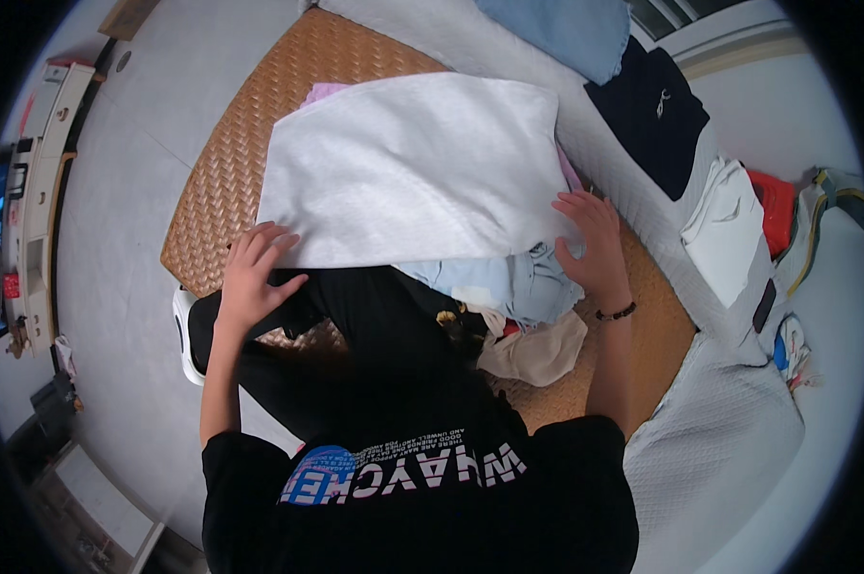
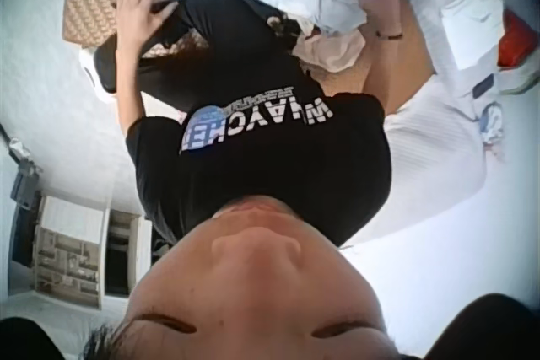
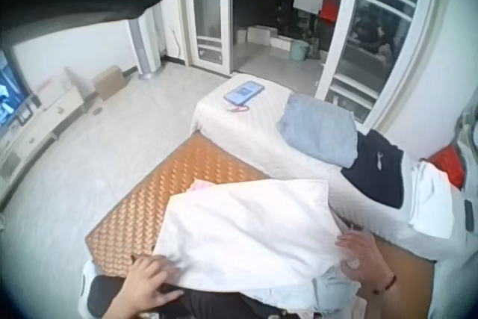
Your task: The person sits on a woven mat on the floor and folds a white t-shirt and a light blue polka-dotted shirt. They smooth out the garments, fold the sleeves and body, and place the finished items into a neat stack on the bed.
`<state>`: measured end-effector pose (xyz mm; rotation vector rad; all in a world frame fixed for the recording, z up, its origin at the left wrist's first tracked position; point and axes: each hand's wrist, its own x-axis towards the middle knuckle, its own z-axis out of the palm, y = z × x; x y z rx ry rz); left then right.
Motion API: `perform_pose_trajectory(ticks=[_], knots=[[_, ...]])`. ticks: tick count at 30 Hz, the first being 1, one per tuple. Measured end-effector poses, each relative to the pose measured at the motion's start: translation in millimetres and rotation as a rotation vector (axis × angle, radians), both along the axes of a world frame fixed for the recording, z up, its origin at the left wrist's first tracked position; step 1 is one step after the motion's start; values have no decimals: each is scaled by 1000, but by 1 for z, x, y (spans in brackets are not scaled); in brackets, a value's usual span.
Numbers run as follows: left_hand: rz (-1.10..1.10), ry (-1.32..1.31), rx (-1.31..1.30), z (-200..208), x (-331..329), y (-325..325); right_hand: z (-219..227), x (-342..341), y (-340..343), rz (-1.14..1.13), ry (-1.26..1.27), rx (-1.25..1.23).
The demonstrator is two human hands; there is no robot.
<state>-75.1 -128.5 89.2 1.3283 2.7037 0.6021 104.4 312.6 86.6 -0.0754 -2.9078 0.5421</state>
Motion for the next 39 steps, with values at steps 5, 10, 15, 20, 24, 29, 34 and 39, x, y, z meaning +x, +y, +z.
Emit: perform_pose_trajectory(ticks=[5, 10, 15, 20, 24, 29, 34, 39], knots=[[-84, 146, -124, -25, 9, -5, -14, 13, 2, 121, -13, 309], [-102, 183, -210, -22, -3, -38, -25, 34, 33, 79, 95, 312], [-247, 228, -254, -15, 12, -46, -20, 43, 35, 161, 133, 319], [-68, 134, -195, -19, 41, -26, -33, 54, 21, 205, 20, 272], [551, -1030, 345, -13, 124, -1, 10, 47, -4, 158, -128, 115], [572, -1853, 748, -28, 171, 58, 27, 13, -16, 135, -11, -12], [838, -2000, 1009, -26, 160, 89, 31, -3, -36, 188, 56, -3], [876, -1656, 1067, -31, 150, 90, -13, 24, -28, -473, -89, -155]])
